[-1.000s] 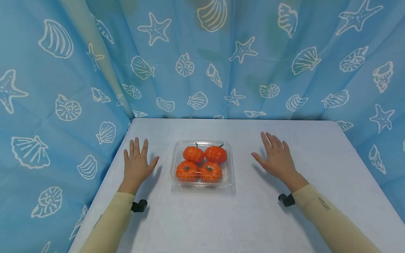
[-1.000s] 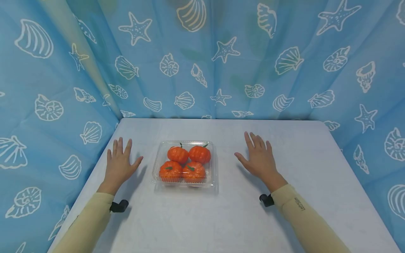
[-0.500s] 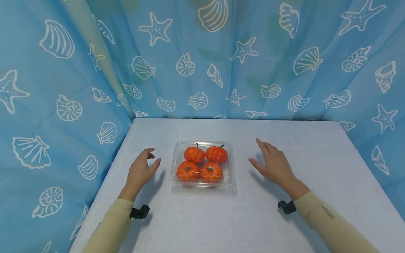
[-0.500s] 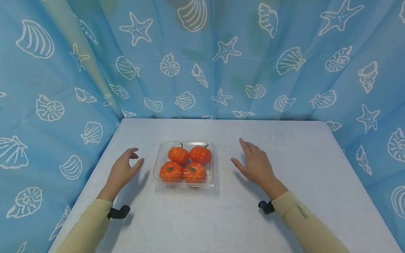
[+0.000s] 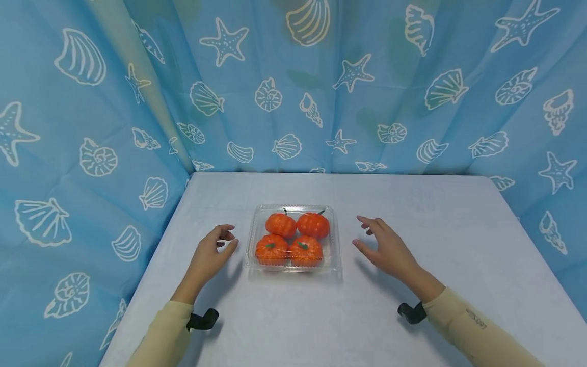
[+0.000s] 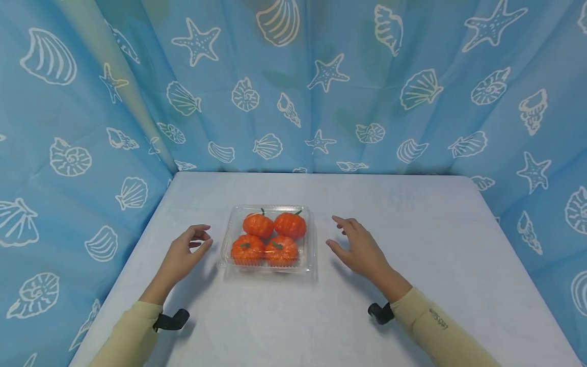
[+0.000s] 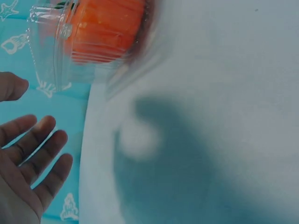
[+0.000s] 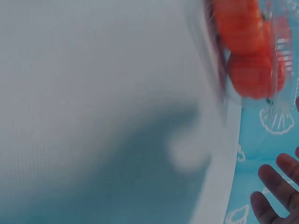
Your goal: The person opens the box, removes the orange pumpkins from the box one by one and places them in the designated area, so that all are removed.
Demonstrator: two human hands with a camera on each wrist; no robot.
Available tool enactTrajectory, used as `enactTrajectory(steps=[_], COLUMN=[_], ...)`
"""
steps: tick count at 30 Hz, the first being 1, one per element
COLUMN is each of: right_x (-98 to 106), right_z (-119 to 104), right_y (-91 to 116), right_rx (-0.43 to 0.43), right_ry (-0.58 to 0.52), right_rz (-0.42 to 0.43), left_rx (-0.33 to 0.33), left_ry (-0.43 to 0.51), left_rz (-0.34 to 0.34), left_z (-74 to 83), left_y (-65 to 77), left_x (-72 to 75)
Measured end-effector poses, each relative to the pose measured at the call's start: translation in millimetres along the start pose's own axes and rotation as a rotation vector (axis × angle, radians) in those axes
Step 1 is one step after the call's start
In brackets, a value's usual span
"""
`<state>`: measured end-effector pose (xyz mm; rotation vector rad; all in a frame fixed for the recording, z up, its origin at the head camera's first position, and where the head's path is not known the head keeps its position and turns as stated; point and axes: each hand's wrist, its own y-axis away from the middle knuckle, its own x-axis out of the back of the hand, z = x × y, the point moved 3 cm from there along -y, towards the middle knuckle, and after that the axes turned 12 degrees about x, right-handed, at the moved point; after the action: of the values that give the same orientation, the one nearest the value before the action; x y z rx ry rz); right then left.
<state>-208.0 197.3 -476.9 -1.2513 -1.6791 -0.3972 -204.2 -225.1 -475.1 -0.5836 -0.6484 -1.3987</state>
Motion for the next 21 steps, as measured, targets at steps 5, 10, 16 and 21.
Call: enactTrajectory(steps=[5, 10, 16, 21], right_x=[-3, -9, -18, -26], right_z=[-12, -23, -32, -36], right_y=[1, 3, 5, 5], right_rx=[0.025, 0.091, 0.171, 0.203], right_ry=[-0.112, -0.219, -0.348, -0.407], right_rz=[-0.021, -0.065, -0.101, -0.126], left_rx=[-0.068, -0.141, -0.172, -0.229], left_ry=[0.029, 0.031, 0.144, 0.2], left_rz=[-0.05, -0.11, -0.199, -0.248], left_z=[-0.3, -0.8, -1.9, 1.8], left_y=[6.0, 11.9, 18.2, 21.5], left_x=[-5.4, -13.1, -20.4, -22.9])
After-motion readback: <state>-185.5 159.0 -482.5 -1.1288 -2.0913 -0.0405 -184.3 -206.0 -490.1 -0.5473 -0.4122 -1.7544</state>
